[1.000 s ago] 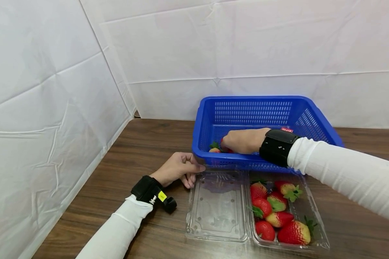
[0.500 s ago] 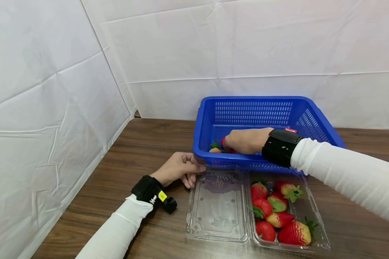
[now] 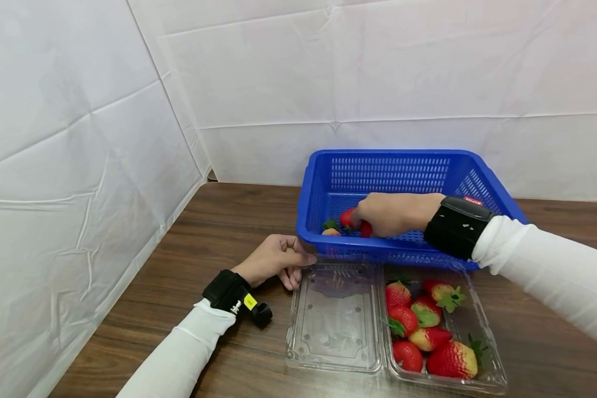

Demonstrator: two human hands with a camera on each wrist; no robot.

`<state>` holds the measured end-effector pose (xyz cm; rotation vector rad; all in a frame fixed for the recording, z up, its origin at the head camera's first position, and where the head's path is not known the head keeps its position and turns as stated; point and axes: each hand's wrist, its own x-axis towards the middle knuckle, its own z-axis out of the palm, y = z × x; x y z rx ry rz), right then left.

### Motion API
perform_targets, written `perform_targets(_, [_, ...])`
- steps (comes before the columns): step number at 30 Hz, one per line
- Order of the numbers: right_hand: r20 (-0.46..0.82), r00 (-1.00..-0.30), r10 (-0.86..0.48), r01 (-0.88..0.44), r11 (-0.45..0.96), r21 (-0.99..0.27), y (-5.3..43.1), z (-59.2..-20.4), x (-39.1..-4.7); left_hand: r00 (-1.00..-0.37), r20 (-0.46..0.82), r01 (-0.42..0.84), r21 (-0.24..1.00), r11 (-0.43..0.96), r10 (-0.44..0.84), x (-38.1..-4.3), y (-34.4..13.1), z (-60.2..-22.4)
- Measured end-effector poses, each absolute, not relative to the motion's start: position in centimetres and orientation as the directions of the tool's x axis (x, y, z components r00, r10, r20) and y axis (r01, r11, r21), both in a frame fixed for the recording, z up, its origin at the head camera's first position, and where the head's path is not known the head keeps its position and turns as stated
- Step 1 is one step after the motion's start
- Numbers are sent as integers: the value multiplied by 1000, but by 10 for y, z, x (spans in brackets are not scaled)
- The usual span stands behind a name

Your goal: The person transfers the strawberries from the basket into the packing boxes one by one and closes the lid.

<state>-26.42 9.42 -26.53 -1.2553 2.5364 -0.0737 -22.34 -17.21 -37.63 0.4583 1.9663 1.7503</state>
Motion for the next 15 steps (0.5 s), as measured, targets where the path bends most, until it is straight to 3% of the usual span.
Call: perform_targets(15, [-176,-621,-764,-741,645,-188,110,-258,-265,-839,-120,-53,989,140,531,-225,-172,-376])
